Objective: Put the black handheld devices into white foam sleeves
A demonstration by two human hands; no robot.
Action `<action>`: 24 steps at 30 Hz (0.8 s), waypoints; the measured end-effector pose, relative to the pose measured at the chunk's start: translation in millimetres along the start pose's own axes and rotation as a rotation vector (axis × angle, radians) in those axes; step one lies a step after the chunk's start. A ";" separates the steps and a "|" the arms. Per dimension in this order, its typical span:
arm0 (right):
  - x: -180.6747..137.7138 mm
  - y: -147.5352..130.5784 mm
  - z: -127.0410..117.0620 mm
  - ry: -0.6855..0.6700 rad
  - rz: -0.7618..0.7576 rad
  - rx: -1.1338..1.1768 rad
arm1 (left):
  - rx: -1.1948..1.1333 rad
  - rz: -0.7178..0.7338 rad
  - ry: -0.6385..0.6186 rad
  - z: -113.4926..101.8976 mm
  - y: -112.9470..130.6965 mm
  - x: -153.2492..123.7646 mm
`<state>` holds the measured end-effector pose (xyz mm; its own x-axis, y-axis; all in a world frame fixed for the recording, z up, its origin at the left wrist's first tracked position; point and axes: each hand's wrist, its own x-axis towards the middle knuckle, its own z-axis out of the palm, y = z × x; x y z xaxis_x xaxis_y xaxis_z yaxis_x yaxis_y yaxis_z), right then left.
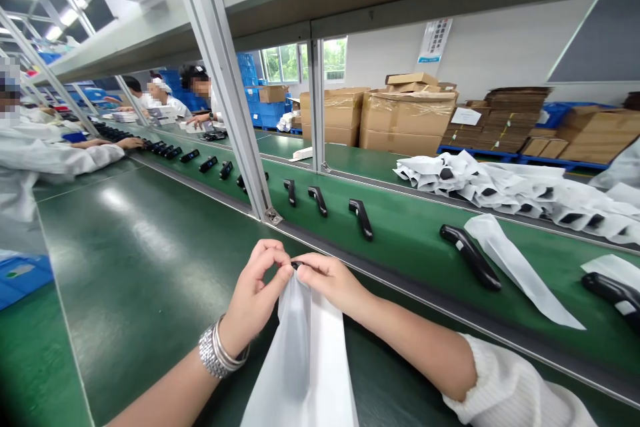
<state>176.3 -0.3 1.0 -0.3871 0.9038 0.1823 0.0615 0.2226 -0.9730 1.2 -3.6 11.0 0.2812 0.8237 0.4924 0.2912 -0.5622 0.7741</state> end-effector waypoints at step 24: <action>13.8 18.9 -158.9 0.713 0.013 -1.549 | 0.380 -0.208 -0.346 2.6 -20.9 -1.1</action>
<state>318.3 74.5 7.6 0.0518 0.7849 0.6174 0.9984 -0.0539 -0.0153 -2.9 7.0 -6.8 0.4480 0.8837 0.1360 0.6637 -0.4306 0.6116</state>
